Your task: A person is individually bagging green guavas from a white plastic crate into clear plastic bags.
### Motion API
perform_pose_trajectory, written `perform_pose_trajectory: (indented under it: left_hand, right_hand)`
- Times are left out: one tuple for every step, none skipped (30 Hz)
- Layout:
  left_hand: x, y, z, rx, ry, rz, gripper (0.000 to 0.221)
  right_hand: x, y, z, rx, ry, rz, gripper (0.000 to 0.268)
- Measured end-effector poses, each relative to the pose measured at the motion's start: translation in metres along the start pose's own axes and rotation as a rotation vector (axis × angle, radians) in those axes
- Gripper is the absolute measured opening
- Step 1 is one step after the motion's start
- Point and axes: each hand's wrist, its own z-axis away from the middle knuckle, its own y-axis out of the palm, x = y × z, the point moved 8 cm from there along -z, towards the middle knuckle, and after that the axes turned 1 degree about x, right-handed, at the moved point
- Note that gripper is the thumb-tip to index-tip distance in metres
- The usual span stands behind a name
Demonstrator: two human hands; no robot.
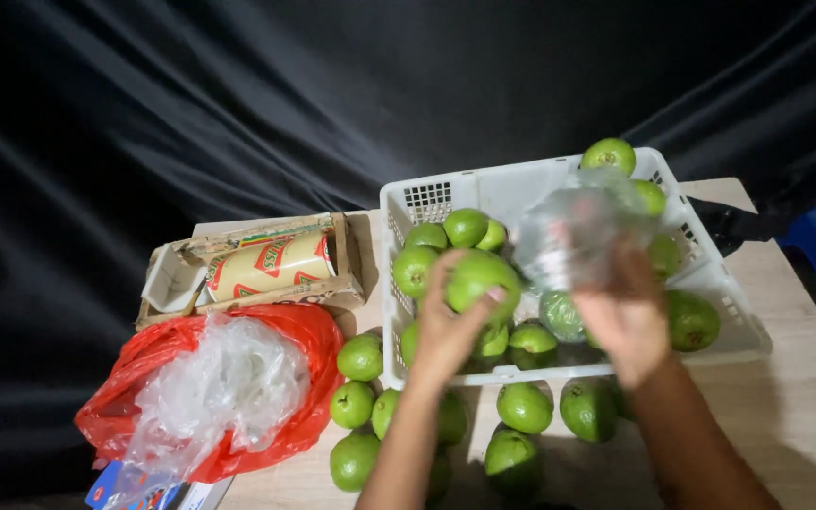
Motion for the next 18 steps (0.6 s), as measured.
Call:
perform_pose_trajectory:
  left_hand:
    - [0.005, -0.009, -0.012, 0.001, -0.003, -0.003, 0.082]
    - [0.003, -0.028, -0.024, -0.121, 0.072, -0.009, 0.085]
    - [0.002, -0.045, -0.034, -0.242, 0.148, -0.013, 0.088]
    - [0.012, -0.056, -0.048, -0.240, 0.145, -0.015, 0.088]
    - [0.014, -0.073, -0.061, -0.324, 0.212, -0.063, 0.086]
    - [0.017, -0.089, -0.073, -0.409, 0.278, -0.110, 0.084]
    - [0.017, -0.093, -0.084, -0.406, 0.280, -0.111, 0.084]
    - [0.017, -0.095, -0.095, -0.394, 0.289, -0.144, 0.083]
    - [0.017, -0.098, -0.105, -0.383, 0.296, -0.176, 0.082]
    - [0.020, -0.096, -0.117, -0.382, 0.297, -0.177, 0.082]
    - [0.024, -0.090, -0.129, -0.349, 0.287, -0.256, 0.083]
    - [0.027, -0.084, -0.142, -0.316, 0.277, -0.336, 0.084]
    - [0.040, -0.086, -0.160, -0.315, 0.278, -0.335, 0.084]
    - [0.051, -0.083, -0.179, -0.290, 0.299, -0.478, 0.082]
    - [0.064, -0.078, -0.196, -0.259, 0.316, -0.622, 0.081]
    - [0.077, -0.077, -0.207, -0.253, 0.314, -0.622, 0.081]
    - [0.089, -0.075, -0.222, -0.237, 0.289, -0.650, 0.082]
    - [0.101, -0.073, -0.238, -0.221, 0.264, -0.678, 0.084]
  right_hand:
    - [0.004, -0.021, 0.002, -0.003, 0.000, -0.002, 0.022]
    - [0.010, -0.051, 0.005, -0.111, -0.021, 0.021, 0.021]
    - [0.016, -0.081, 0.008, -0.219, -0.041, 0.045, 0.021]
    - [0.016, -0.078, 0.013, -0.222, -0.041, 0.044, 0.021]
    - [0.022, -0.081, 0.018, -0.316, -0.092, 0.156, 0.010]
    - [0.029, -0.082, 0.024, -0.409, -0.143, 0.267, 0.012]
    - [0.021, -0.095, 0.041, -0.410, -0.146, 0.266, 0.012]
    - [0.016, -0.116, 0.061, -0.548, -0.084, 0.569, 0.006]
    - [0.012, -0.134, 0.083, -0.681, -0.013, 0.871, 0.010]
    - [0.011, -0.144, 0.091, -0.682, -0.014, 0.870, 0.010]
    - [0.008, -0.145, 0.093, -0.544, 0.023, 1.110, 0.015]
    - [0.002, -0.146, 0.096, -0.394, 0.063, 1.342, 0.020]
    - [0.001, -0.159, 0.097, -0.394, 0.062, 1.343, 0.020]
    - [-0.005, -0.168, 0.096, -0.285, 0.076, 1.370, 0.022]
    - [-0.010, -0.177, 0.098, -0.180, 0.093, 1.396, 0.025]
    - [-0.012, -0.178, 0.100, -0.187, 0.095, 1.398, 0.025]
    - [-0.012, -0.168, 0.097, -0.097, -0.022, 1.447, 0.023]
    - [-0.013, -0.157, 0.095, -0.005, -0.139, 1.493, 0.021]
